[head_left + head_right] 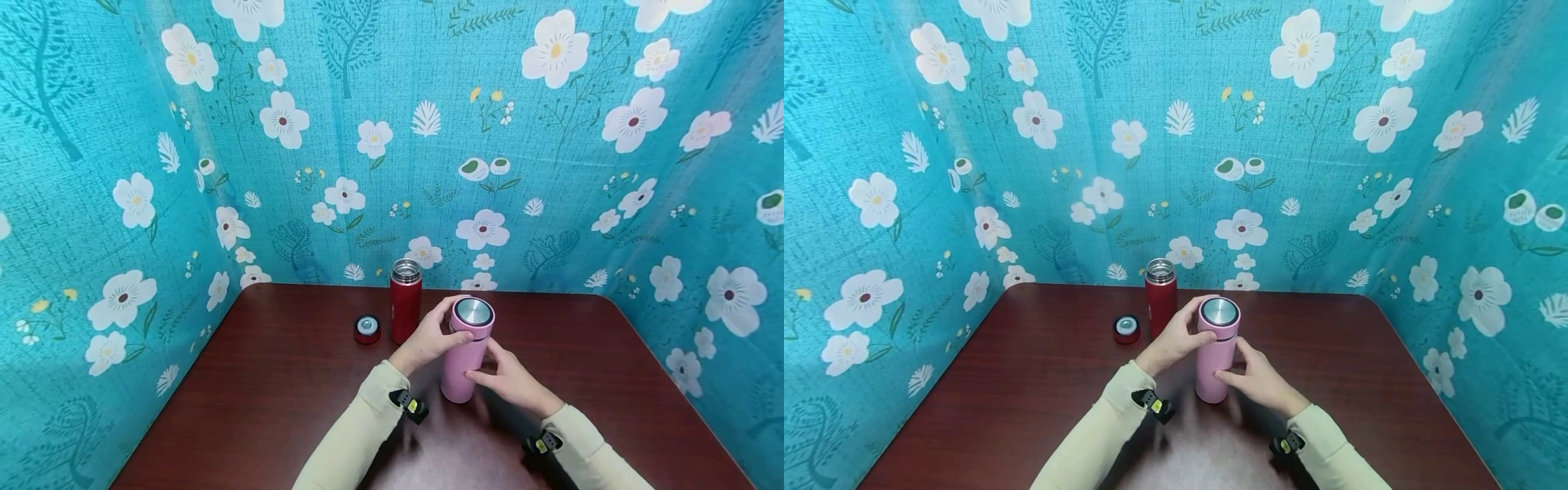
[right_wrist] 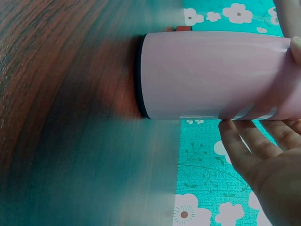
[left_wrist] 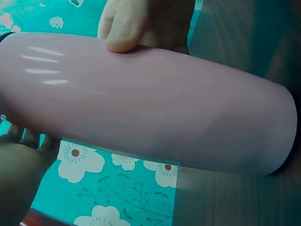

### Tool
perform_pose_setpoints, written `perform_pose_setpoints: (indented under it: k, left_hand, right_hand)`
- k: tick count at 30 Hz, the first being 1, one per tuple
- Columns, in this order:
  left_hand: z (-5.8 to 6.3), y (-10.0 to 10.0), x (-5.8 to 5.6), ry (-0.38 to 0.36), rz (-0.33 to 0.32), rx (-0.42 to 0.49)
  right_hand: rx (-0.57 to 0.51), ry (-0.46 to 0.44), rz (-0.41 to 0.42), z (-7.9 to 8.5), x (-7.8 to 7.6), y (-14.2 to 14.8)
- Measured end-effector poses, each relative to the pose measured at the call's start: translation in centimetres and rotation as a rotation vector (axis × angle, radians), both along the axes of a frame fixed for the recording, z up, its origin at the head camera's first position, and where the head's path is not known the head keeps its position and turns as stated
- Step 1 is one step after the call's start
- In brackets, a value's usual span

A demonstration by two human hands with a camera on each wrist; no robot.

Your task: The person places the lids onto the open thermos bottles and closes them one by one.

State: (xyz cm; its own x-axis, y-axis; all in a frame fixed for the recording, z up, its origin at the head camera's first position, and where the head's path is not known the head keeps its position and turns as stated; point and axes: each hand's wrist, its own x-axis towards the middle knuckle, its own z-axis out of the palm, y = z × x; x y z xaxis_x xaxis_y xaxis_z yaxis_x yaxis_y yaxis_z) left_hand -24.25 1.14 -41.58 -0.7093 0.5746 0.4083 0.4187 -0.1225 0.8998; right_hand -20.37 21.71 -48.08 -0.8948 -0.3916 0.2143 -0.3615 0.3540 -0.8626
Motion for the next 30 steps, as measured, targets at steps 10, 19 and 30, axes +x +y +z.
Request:
perform_pose_setpoints:
  k: [10,19,30]
  left_hand:
    - [1.5,-0.4,1.0,-0.019,-0.013,-0.02]
    - [-0.5,-0.1,-0.5,0.015,-0.049,0.004]
    - [-0.5,0.1,-0.5,-0.027,0.013,-0.004]
  right_hand:
    - [-0.01,-0.017,0.008,-0.1,-0.1,0.0]
    - [-0.007,-0.049,-0.014,0.0,-0.1,0.0]
    - [-0.018,-0.022,0.0,-0.1,-0.1,0.0]
